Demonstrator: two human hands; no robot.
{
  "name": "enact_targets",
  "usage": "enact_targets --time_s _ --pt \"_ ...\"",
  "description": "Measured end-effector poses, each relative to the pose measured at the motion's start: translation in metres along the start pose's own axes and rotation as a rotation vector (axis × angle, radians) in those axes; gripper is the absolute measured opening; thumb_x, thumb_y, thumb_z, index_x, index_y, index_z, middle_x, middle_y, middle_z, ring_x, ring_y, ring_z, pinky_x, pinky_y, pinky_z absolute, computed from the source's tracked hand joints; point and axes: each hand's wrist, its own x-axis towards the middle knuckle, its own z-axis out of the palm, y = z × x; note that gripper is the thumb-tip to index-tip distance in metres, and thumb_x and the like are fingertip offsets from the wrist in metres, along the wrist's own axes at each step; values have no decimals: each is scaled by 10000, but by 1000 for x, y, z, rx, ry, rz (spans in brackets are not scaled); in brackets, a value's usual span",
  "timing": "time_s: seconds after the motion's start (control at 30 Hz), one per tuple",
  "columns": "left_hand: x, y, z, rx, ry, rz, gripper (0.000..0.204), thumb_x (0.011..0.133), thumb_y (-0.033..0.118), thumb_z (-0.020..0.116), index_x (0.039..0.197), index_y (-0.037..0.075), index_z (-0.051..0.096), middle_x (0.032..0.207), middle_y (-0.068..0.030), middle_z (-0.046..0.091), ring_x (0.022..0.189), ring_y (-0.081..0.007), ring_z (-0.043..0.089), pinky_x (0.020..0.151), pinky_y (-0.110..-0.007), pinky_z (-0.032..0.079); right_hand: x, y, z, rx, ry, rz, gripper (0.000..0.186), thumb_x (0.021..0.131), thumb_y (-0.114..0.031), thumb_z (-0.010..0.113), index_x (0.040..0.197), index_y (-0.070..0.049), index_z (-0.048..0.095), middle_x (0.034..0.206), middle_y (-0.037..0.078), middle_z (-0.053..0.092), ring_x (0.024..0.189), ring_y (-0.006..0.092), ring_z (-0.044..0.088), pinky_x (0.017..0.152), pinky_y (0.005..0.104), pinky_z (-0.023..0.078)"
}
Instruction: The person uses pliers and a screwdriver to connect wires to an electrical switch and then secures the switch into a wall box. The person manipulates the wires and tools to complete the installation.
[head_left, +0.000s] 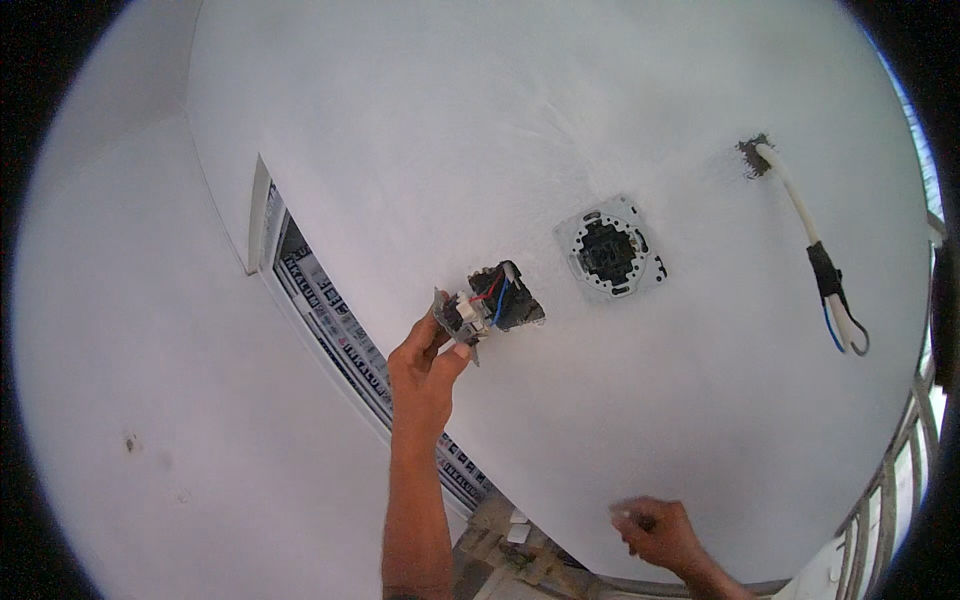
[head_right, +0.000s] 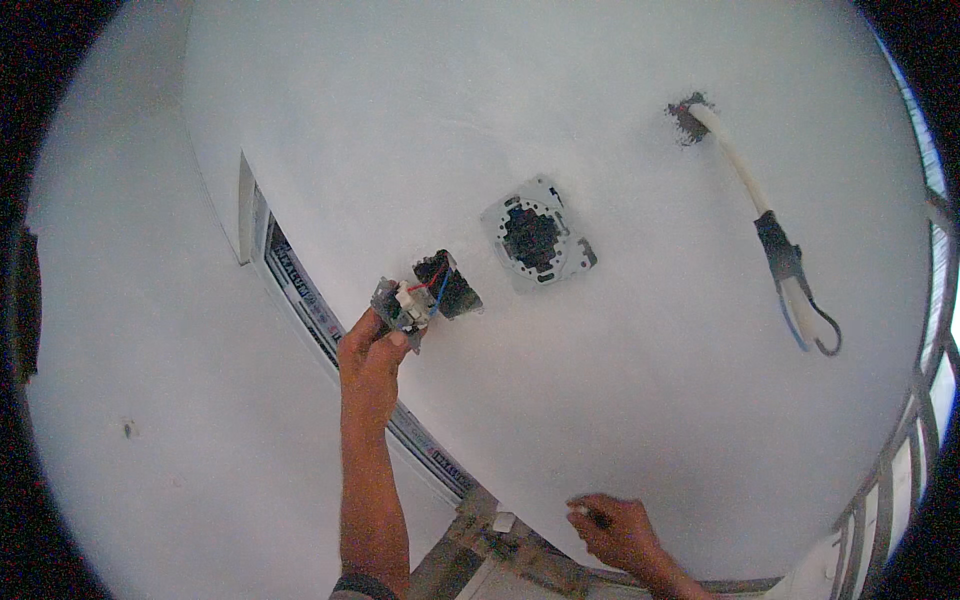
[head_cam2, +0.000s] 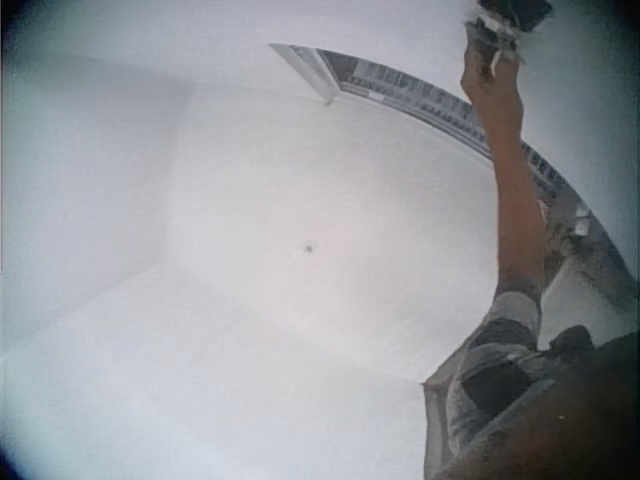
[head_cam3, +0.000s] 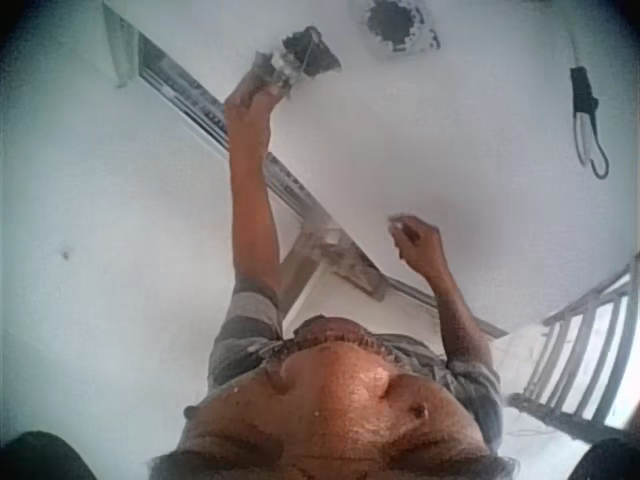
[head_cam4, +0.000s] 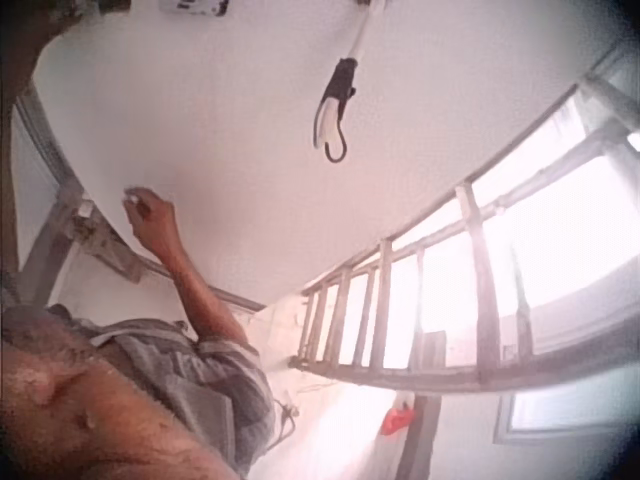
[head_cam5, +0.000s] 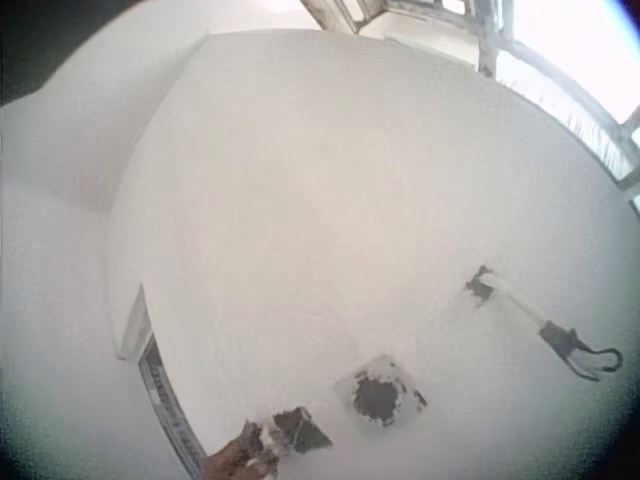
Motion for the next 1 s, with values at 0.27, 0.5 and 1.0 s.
enact_targets --time_s 0.27,0.5,1.0 --pt "2 -8 -4 58 -5 25 592 888 248 607 1382 -73 551 1256 -162 653 1146 -256 633 1042 -429 493 -24 128 4 39 86 -1 184 954 -178 705 1072 -43 748 658 15 631 542 92 559 518 286 476" --pt "3 0 -7 103 -25 -10 752 969 509 601 1380 -114 511 1291 -193 635 1195 -284 637 1073 -469 512 -8 118 2 69 46 -36 183 966 -184 687 1050 -28 735 666 14 642 538 94 567 512 282 472" --pt "4 -12 -2 -118 19 -15 842 853 513 784 1426 -37 508 1325 -160 622 1237 -255 618 1065 -461 527 49 -13 -6 -28 121 -492 156 912 -95 753 1026 11 735 859 109 726 736 158 695 637 303 551"
